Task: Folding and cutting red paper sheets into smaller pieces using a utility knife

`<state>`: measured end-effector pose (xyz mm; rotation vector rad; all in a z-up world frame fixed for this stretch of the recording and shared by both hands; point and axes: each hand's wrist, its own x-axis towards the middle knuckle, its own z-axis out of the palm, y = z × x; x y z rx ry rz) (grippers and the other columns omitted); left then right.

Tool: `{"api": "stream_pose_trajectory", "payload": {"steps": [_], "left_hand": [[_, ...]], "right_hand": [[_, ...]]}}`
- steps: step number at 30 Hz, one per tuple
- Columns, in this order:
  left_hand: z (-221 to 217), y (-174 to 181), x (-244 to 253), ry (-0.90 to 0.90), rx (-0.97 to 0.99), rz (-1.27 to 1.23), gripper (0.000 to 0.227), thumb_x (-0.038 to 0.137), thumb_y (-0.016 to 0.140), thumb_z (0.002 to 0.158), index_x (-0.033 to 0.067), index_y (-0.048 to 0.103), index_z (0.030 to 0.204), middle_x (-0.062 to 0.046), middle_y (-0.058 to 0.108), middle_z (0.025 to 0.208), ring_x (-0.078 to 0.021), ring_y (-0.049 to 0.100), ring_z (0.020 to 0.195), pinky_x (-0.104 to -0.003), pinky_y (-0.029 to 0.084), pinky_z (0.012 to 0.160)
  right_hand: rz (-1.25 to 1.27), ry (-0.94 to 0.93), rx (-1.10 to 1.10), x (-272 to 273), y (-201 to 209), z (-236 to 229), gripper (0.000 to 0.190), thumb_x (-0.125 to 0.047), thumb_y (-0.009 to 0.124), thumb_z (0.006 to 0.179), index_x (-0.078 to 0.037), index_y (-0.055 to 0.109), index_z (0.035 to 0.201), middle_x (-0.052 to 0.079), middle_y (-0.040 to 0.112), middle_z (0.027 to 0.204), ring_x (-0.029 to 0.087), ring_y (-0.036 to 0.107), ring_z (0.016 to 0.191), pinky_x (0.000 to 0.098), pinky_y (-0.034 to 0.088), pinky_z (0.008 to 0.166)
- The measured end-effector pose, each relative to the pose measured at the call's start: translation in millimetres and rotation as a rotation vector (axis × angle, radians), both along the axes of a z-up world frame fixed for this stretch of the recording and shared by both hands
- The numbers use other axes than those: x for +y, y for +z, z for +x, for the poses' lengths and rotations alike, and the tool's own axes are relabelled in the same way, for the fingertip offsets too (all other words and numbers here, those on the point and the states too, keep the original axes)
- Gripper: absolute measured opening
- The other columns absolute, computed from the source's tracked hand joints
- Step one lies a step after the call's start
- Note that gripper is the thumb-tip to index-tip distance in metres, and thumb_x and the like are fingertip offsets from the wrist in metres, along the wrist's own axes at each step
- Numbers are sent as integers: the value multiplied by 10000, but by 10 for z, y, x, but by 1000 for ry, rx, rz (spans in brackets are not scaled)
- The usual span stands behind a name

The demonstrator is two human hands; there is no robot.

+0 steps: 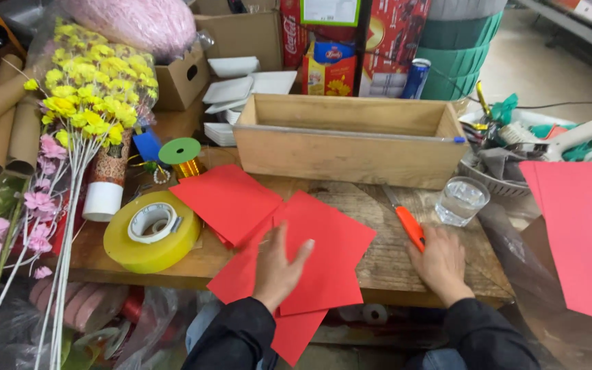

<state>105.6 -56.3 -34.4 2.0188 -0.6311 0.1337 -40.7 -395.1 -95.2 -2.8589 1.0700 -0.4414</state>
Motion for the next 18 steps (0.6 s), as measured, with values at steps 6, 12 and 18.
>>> {"api": "stream_pose_trajectory", "payload": {"steps": [6, 12, 18], "left_hand": [[-337, 305, -78, -377, 160, 734, 1119, 884, 343, 829, 202, 116, 1687, -184, -4, 1749, -383, -137, 1612, -586, -87, 1267], [-261, -30, -60, -516, -53, 812, 1289, 790, 756, 711, 209, 137, 1681, -178, -31, 1749, -402, -120, 1600, -675, -76, 1229], [45, -233, -261, -476, -68, 756, 1205, 785, 728, 738, 201, 221, 1663, -212, 61, 1737, -385, -25, 1611, -671, -46, 1234]], "right_hand": [[135, -74, 92, 43, 295, -131, 618, -388, 672, 826, -205, 603, 1412, 197, 706, 1173, 438, 677, 1112, 543, 542, 961], [1055, -135, -472, 984, 606, -1068, 387, -18, 682, 917, -35, 664, 1303, 260, 713, 647, 316, 625, 429, 393, 477, 419], [1306, 182, -572, 685, -1651, -1962, 1055, 73, 913, 707, -159, 393, 1595, 128, 733, 601, 130, 563, 433, 258, 434, 447]]}}
